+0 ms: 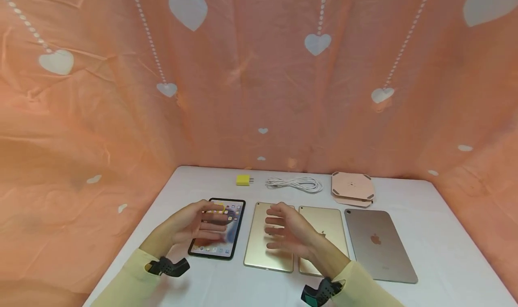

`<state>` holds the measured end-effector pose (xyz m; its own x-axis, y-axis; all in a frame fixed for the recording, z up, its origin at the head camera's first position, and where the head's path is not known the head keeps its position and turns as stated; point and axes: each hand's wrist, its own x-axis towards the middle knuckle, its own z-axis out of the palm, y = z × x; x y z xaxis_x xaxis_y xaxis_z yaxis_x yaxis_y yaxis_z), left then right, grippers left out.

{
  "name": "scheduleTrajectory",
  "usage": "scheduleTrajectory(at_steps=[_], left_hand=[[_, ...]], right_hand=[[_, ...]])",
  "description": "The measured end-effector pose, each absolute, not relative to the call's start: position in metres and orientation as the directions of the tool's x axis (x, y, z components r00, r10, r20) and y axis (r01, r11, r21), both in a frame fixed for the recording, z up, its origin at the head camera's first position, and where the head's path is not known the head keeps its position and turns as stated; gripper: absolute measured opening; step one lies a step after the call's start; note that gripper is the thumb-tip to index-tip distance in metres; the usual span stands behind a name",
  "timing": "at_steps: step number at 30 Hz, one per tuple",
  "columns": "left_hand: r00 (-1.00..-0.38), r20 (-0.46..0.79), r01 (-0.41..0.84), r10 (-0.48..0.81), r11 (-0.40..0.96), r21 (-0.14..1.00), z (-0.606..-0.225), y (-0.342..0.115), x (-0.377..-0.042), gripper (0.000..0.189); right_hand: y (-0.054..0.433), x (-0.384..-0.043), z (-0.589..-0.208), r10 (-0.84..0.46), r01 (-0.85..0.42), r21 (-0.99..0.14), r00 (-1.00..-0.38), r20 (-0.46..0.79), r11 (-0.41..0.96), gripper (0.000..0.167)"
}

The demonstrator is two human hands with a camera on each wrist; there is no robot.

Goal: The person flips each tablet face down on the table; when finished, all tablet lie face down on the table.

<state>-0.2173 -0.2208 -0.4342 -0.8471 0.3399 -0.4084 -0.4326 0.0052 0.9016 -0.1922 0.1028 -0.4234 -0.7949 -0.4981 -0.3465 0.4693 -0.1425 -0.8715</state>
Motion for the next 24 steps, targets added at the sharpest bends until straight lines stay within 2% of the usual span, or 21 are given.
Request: scheduleTrajectory(at_steps=[7,12,18,24], left_hand=[[-0.860,-0.435,-0.432,0.266,0.073,0.899,-0.425,-0.268,-0.215,0.067],[-0.871,-0.459,-0.448,0.176,0.100,0.889,-0.427,-0.288,-0.217,0.066],[-0.870,-0.479,-0.461,0.117,0.154,0.874,-0.436,-0.285,-0.218,0.071],[-0.850,-0.505,-0.481,0.149,0.168,0.860,-0.436,-0.270,-0.221,0.083]], right_hand=[[0.074,-0.200,-0.431,-0.545,0.531,-0.826,-0.756,-0.362,-0.189,0.081],[0.053,-0.204,-0.439,-0.527,0.561,-0.799,-0.755,-0.389,-0.215,0.086],[0.030,-0.208,-0.449,-0.509,0.591,-0.772,-0.751,-0.420,-0.235,0.090],[0.015,-0.205,-0.453,-0.464,0.580,-0.779,-0.772,-0.434,-0.237,0.087]])
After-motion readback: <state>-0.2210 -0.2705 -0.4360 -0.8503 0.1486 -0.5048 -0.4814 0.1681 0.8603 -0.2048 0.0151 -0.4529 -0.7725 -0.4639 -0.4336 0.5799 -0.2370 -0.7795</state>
